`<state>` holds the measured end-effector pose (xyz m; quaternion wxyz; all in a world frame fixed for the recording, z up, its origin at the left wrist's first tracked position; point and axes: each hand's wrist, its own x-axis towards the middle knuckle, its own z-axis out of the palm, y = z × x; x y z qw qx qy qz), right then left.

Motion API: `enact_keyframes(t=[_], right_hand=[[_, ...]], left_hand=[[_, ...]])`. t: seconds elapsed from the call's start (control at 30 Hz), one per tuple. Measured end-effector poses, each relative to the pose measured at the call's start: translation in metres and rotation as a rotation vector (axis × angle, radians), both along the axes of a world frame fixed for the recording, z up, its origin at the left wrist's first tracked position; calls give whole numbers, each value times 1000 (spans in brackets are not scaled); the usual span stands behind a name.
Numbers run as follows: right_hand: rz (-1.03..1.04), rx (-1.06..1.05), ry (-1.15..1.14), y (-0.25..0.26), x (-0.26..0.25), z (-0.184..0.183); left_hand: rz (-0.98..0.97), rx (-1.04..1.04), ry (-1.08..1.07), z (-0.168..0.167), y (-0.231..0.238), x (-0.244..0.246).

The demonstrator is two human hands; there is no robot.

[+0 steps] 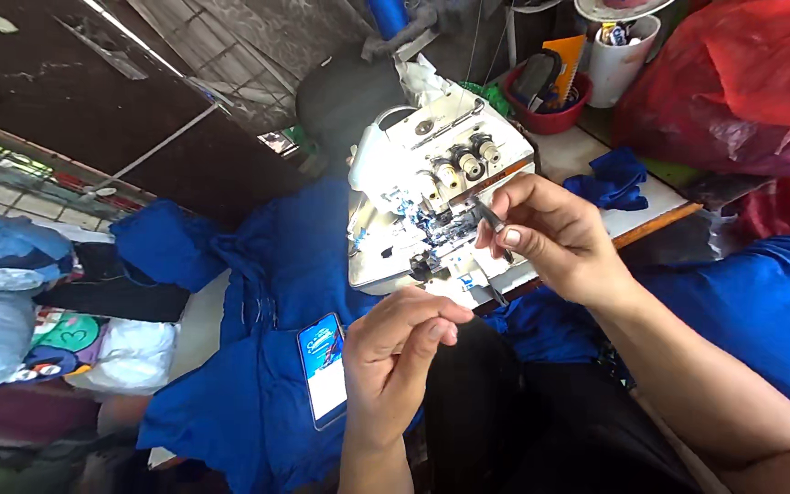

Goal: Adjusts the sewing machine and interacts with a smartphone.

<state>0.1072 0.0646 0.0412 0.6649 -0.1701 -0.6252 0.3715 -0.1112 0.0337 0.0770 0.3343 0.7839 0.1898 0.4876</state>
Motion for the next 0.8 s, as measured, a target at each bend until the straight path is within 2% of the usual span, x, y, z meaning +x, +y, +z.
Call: enact_keyframes(t=[0.07, 0.13, 0.23, 0.33, 0.43, 0.5, 0.67, 0.8], right_hand=[[255, -84, 130, 3, -16, -10], [388, -137, 104, 3, -28, -21], [328, -112, 3, -6, -32, -33], [249, 23, -180, -21, -14, -45], [289, 91, -404, -37, 3, -49], [323, 116, -450, -44, 6, -48], [263, 110, -161, -44, 6, -40], [352, 159, -6, -33, -6, -30]], left_hand=[[-82, -55, -36, 0, -5, 4], [-146, -81, -76, 1, -10, 5], [-195, -110, -191, 7, -22, -3], [-294, -195, -440, 10, -32, -22], [-327, -279, -647, 3, -29, -34], [-281, -343, -731, -8, -22, -34], [-198, -608, -903, -40, -1, -33], [5, -811, -631, -67, -2, -18]])
